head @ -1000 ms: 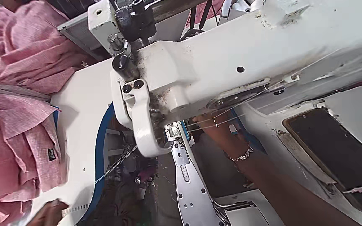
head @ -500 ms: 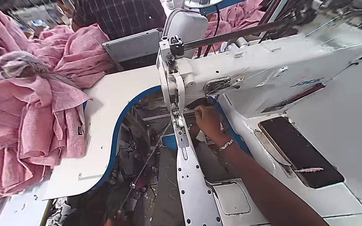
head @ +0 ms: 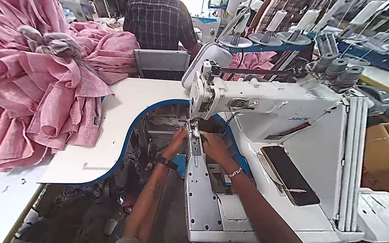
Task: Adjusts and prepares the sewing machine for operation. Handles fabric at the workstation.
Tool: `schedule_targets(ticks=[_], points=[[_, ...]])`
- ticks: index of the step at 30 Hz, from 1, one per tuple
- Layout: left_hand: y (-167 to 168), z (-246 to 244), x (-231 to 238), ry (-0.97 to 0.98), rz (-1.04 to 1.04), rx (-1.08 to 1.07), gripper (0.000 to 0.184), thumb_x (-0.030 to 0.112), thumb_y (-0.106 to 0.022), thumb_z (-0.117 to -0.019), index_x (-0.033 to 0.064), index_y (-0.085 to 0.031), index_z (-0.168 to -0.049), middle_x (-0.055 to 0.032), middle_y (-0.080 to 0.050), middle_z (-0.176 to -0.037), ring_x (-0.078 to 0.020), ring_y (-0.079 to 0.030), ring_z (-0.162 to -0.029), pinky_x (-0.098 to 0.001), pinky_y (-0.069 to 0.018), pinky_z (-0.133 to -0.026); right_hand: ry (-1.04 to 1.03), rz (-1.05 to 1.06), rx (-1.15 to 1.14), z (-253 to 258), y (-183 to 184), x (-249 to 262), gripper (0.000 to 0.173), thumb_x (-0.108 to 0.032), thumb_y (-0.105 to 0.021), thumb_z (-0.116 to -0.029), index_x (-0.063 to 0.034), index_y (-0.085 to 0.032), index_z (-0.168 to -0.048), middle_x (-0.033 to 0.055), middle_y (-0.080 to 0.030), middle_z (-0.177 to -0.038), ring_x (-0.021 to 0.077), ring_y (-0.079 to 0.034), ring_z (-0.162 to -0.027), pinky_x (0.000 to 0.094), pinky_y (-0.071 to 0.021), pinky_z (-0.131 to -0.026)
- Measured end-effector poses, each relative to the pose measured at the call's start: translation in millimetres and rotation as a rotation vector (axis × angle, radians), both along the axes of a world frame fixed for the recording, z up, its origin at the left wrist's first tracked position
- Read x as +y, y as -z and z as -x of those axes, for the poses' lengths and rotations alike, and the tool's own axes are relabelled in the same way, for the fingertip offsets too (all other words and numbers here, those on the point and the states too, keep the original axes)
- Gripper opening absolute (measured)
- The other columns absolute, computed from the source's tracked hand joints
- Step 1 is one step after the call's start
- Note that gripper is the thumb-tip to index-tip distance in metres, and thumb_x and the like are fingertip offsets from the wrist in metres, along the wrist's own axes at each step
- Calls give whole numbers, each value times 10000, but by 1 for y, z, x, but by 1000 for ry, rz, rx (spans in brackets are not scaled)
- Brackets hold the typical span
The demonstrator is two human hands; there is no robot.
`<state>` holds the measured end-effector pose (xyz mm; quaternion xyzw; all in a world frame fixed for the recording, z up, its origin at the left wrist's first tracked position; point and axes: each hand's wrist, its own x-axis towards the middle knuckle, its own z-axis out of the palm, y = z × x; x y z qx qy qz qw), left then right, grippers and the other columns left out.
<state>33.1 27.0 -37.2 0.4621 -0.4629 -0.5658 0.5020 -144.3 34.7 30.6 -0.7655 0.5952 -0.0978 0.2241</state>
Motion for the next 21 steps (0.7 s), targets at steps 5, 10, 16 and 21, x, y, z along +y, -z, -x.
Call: schedule_targets(ticks=[5, 10, 16, 21], points=[[-18, -26, 9, -83, 40, -312, 124, 89, -673, -942, 0, -667, -1028, 58, -535, -657, -13, -430, -527, -194, -397, -540, 179, 262, -152, 24, 7, 17, 276, -74, -507, -1027, 26, -722, -1168, 212, -751, -1060, 407, -713, -1007, 608, -509, -892], [-32, -29, -7, -460, 213, -605, 251, 41, -514, -987, -15, -672, -1175, -105, -623, -744, -195, -555, -639, -393, -492, -660, 117, 183, -70, 1, 16, 8, 292, -90, -487, -1024, -4, -735, -1151, 198, -751, -1003, 383, -716, -969, 573, -515, -871], [-19, -42, -40, -228, 40, -113, 521, 206, -228, -1133, -36, -678, -1031, 59, -362, -542, -36, -308, -429, -204, -307, -443, 190, 255, -83, 24, 18, 8, 286, -73, -493, -1015, 11, -745, -1120, 206, -751, -949, 402, -716, -902, 595, -513, -832], [-16, -56, 31, 299, 47, -70, 465, 198, -300, -1088, 19, -717, -986, 146, -415, -555, 46, -329, -455, -144, -304, -457, 87, 761, -189, 3, 28, 26, 268, -49, -529, -943, 34, -764, -1040, 179, -760, -894, 340, -744, -769, 495, -586, -666]])
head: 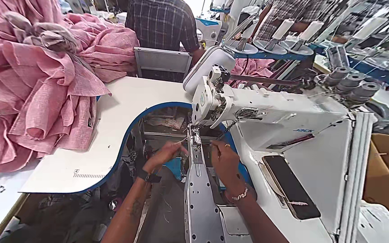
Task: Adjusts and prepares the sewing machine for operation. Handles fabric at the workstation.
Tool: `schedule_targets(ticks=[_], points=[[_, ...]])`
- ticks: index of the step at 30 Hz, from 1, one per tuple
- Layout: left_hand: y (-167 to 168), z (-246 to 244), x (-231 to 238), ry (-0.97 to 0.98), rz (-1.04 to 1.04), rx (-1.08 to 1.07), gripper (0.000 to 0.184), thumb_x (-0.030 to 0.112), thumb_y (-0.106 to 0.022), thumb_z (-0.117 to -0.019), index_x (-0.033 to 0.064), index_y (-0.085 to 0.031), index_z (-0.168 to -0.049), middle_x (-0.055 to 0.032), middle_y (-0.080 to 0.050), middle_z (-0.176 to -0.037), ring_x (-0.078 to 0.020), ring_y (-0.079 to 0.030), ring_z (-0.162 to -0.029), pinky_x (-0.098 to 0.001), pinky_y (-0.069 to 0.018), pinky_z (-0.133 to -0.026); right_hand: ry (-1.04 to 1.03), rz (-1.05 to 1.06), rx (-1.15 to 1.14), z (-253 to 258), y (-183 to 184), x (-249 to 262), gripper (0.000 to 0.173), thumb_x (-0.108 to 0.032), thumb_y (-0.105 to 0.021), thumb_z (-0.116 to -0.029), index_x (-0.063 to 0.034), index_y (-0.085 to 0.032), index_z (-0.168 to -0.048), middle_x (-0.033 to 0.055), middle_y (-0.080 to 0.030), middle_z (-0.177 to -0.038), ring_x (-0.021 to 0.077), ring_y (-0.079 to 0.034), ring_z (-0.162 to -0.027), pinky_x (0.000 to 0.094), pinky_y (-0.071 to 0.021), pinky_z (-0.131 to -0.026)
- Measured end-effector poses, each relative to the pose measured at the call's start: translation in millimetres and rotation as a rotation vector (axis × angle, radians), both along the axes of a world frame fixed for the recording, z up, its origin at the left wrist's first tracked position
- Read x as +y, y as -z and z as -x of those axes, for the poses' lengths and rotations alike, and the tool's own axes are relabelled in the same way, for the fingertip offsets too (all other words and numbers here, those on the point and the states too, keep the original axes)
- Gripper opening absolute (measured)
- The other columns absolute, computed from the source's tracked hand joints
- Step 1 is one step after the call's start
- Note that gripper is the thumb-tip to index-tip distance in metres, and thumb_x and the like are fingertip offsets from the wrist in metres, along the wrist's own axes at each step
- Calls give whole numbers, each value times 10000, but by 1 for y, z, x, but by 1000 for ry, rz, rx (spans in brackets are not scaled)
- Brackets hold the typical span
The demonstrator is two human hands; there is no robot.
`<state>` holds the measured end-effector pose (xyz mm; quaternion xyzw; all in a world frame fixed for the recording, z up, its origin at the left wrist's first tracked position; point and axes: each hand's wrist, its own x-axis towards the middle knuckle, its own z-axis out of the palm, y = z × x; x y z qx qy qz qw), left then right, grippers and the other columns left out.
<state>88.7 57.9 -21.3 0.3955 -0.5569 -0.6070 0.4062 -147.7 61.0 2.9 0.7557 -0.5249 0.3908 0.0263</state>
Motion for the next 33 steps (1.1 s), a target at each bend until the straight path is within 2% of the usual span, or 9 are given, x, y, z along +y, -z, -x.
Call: schedule_targets(ticks=[5, 10, 13, 15, 18, 23, 27, 30, 33], points=[[-5, -40, 30, 97, 205, -110, 207, 159, -499, -1026, 102, -670, -924, 164, -519, -671, 89, -418, -558, -117, -351, -534, -506, -55, 64, -74, 3, 14, 413, -113, -491, -983, 16, -647, -1343, 140, -695, -1322, 300, -709, -1137, 398, -608, -841], [-5, -37, -8, -268, 255, -237, 360, 162, -370, -1085, -6, -672, -985, 18, -666, -866, 1, -566, -679, -210, -489, -660, -322, 45, 32, -75, 11, 5, 235, -122, -561, -904, -44, -778, -949, 111, -742, -832, 315, -713, -820, 412, -571, -746], [14, 1, -33, -397, 231, -96, 376, 142, -330, -1084, -25, -649, -975, -71, -724, -1087, 25, -563, -629, -173, -465, -558, -255, 123, -4, -75, 13, 7, 238, -112, -545, -920, -55, -772, -875, 87, -721, -771, 283, -686, -752, 364, -549, -684], [20, 21, -35, -404, 211, -40, 391, 124, -323, -1080, -33, -629, -894, -112, -737, -1139, -42, -672, -890, -263, -527, -800, -228, 141, -35, -72, 12, 5, 258, -124, -524, -923, -58, -768, -872, 75, -705, -747, 252, -662, -731, 345, -525, -691], [29, 32, -28, -375, 203, 36, 418, 133, -312, -1080, -17, -640, -869, -112, -756, -1115, -86, -694, -1024, -328, -525, -925, -227, 140, -66, -72, 13, 5, 266, -152, -523, -945, -68, -766, -877, 56, -681, -723, 222, -640, -724, 323, -515, -699], [20, -4, -8, -39, 77, 147, 262, 197, -464, -1043, 82, -669, -927, 136, -608, -695, 69, -512, -577, -131, -419, -552, -252, 137, -103, -72, 12, 5, 261, -153, -533, -951, -62, -768, -880, 53, -677, -732, 189, -623, -735, 292, -498, -723], [1, -57, -6, 39, 185, 35, 151, 140, -612, -965, 108, -715, -859, 160, -667, -742, 95, -563, -645, -122, -461, -618, -282, -14, -65, -72, 12, 4, 268, -188, -543, -969, -72, -783, -941, 63, -731, -806, 229, -672, -758, 351, -537, -715], [-22, -66, -49, -180, 317, -188, 176, 102, -583, -1006, 35, -690, -882, 77, -631, -751, 37, -548, -674, -178, -464, -663, -346, -212, 40, -74, 6, 4, 254, -192, -589, -961, -27, -779, -995, 123, -743, -869, 336, -711, -809, 468, -568, -691], [-33, -36, -109, -236, 544, -399, 179, 78, -603, -1005, -40, -713, -927, -134, -654, -837, -218, -615, -766, -408, -516, -739, -274, -239, -68, -71, 4, 3, 232, -129, -556, -963, -3, -750, -949, 115, -720, -811, 267, -694, -763, 414, -552, -722]])
